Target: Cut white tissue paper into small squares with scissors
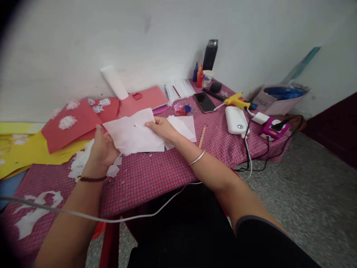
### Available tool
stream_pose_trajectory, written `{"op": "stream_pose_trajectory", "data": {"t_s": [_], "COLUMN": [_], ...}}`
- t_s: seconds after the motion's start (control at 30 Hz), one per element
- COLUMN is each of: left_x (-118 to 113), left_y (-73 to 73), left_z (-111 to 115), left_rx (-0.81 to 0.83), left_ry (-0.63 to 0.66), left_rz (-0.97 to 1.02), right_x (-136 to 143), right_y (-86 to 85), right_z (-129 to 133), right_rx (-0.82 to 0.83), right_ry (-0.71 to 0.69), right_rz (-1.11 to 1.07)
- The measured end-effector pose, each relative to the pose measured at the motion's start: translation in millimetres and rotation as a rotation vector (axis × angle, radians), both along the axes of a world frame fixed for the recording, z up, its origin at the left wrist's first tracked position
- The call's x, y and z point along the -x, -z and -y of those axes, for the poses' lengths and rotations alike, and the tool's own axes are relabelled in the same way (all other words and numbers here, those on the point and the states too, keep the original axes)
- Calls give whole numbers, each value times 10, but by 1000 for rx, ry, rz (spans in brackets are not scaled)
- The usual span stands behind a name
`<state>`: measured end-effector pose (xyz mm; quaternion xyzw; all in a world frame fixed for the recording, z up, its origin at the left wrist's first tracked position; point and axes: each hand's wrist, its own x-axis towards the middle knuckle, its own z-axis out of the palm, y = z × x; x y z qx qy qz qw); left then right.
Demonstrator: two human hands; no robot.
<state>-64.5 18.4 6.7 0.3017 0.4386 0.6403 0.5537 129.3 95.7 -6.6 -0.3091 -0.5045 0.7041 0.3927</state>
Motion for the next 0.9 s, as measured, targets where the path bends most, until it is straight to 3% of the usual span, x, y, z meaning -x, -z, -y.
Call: {"op": "stream_pose_trajectory", "data": {"t_s": [0.1, 0.2, 0.33, 0.5, 0.7, 0.9], "left_x": [12, -13, -46, -38, -37, 22], "left_y": [33, 77, 50, 2, -52, -204], "left_z": [7, 9, -1, -10, 4, 122], "left_rx": [18, 61, 81, 140, 16, -36], "left_ry": [106, 45, -79, -58, -126, 21], "left_rz": [-31, -135, -133, -115, 15, -50], "right_x": [-7, -36, -94, -128, -149, -207], "right_y": [0, -10, -41, -68, -102, -170], "right_z": [-28, -57, -83, -73, -62, -6], "right_rx": [7, 4, -59, -101, -130, -116], "right_ry": [20, 32, 16, -53, -29, -90], "right_rz": [-14, -15, 48, 60, 61, -13]}}
